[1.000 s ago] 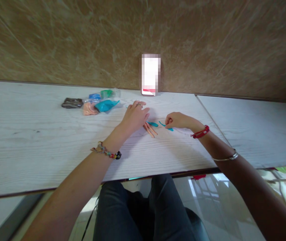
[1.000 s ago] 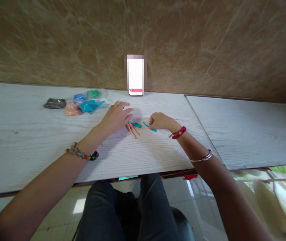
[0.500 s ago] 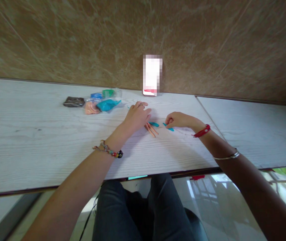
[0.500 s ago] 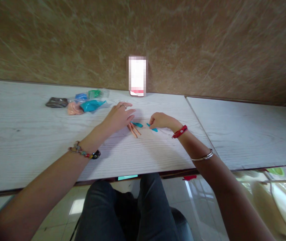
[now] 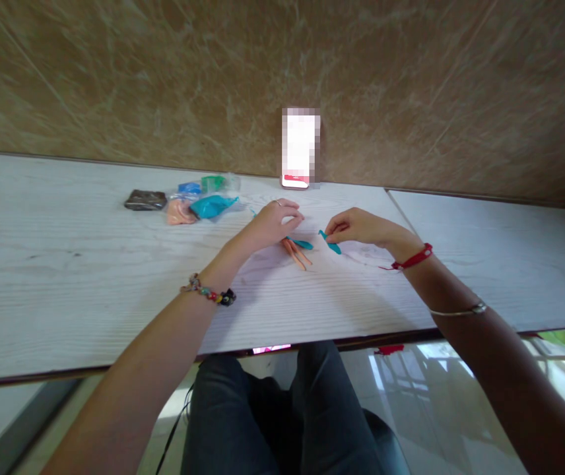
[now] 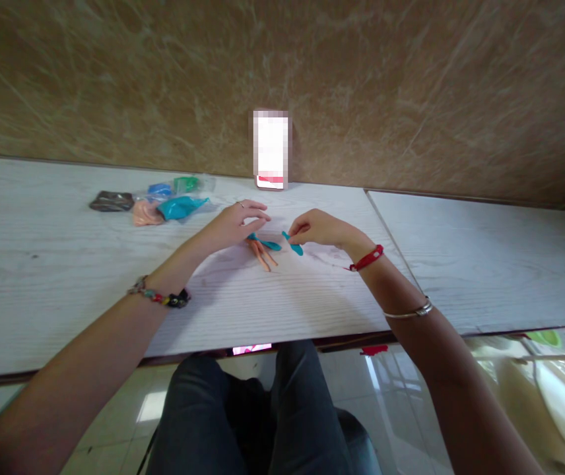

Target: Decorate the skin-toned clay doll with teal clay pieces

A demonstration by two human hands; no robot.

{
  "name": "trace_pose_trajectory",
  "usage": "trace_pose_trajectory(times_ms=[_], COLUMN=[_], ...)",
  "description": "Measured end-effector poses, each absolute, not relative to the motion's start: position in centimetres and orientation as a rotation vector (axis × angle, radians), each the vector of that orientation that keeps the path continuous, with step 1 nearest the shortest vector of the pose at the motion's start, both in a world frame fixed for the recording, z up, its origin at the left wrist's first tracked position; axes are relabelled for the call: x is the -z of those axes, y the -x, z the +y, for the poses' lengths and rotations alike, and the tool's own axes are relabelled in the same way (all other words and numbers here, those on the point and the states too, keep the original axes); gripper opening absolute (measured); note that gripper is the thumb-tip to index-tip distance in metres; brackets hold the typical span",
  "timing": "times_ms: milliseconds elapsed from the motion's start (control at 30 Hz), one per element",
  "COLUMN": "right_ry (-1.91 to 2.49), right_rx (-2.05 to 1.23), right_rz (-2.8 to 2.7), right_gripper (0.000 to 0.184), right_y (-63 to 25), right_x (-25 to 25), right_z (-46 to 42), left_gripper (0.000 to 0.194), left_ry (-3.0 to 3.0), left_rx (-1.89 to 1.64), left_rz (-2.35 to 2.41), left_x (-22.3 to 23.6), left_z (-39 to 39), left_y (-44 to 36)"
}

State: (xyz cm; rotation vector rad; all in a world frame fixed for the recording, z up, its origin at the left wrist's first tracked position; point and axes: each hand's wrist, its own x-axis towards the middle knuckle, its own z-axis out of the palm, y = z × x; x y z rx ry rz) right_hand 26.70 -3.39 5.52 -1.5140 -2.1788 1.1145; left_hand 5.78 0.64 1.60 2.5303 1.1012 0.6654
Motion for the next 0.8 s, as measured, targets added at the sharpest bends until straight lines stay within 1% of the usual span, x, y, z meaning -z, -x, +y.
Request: trace_pose_trajectory(times_ms=[167,300,400,500,700,800], right_ry=[1.417,1.397,1.422,1.435,1.407,1.396], right_rx=[-1.158,-1.010,-0.898,-0.862,-0.961,-0.997], right_rz=[-2.180,-2.254,-2.300,-2.316,-2.288,-2.311], right_gripper=[0.014,0.017,0.019,0.019,0.017,0.012], right_y=[-25.3,-24.2,-23.7,-23.5,-23.8,-23.9], right_x=[-6.3,-6.8,-7.2,-7.4,-7.0,-6.7], right_z=[-3.2,-3.0,-2.9,-2.8,-2.8,-2.8], left_gripper=[0.035,0.041,0.037,0.030,0.029,0.027], left_ry=[-2.245,-2.135,-2.126,-2.146,-2.179,-2.183], left_rx=[-0.582,-0.459,-0.436,-0.417,-0.368,-0.346], left_rz=[0.967,0.795,0.719,0.720,0.745,0.716], left_x=[-2.6,-2.8,-2.9,-3.0,-3.3,-3.4], left_z=[0.6,0.7,0.8,0.9,0.6,0.5], left_y=[-4.8,-4.1,-3.8,-3.7,-3.6,-3.5])
